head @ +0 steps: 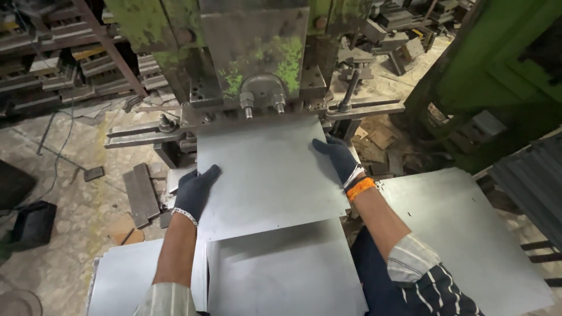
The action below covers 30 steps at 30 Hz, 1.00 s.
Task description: Placing metal sheets into a stamping machine and stacking the processed pieces.
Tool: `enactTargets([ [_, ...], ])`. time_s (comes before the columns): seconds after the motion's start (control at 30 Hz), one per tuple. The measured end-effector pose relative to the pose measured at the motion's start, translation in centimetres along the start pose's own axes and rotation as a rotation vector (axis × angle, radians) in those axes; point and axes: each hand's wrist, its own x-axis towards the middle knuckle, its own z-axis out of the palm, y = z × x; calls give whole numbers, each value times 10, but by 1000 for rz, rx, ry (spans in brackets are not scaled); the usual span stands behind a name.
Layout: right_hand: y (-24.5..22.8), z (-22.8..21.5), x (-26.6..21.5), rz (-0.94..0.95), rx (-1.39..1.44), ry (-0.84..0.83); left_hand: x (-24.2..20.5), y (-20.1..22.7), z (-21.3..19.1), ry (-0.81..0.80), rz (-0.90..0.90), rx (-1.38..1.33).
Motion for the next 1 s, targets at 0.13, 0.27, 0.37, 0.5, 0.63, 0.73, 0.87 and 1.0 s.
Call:
enactTargets([
  [0.13, 11, -9, 17, 16, 13, 21, 3, 1, 2, -37, 4, 173],
  [0.27, 16, -18, 24, -17, -5, 22, -9, 10, 6, -40, 8, 179],
  [0.37, 13, -15, 16, -55, -1, 13, -21, 16, 11, -70, 29, 165],
  [0.5, 18, -13, 5, -166, -117, -24, 19, -25, -1, -141, 52, -21],
  [0.63, 10, -1, -112, -160, -378, 4, -69, -30, -22, -169, 18, 11],
  [0.73, 21, -10, -158, -120, -276, 16, -97, -54, -33, -172, -18, -52],
  [0.87, 52, -32, -172, -220, -509, 59, -157, -38, -32, -29, 50, 156],
  [1.0, 72, -35, -149, -461, -1445, 420, -95, -74, -59, 601, 153, 514],
])
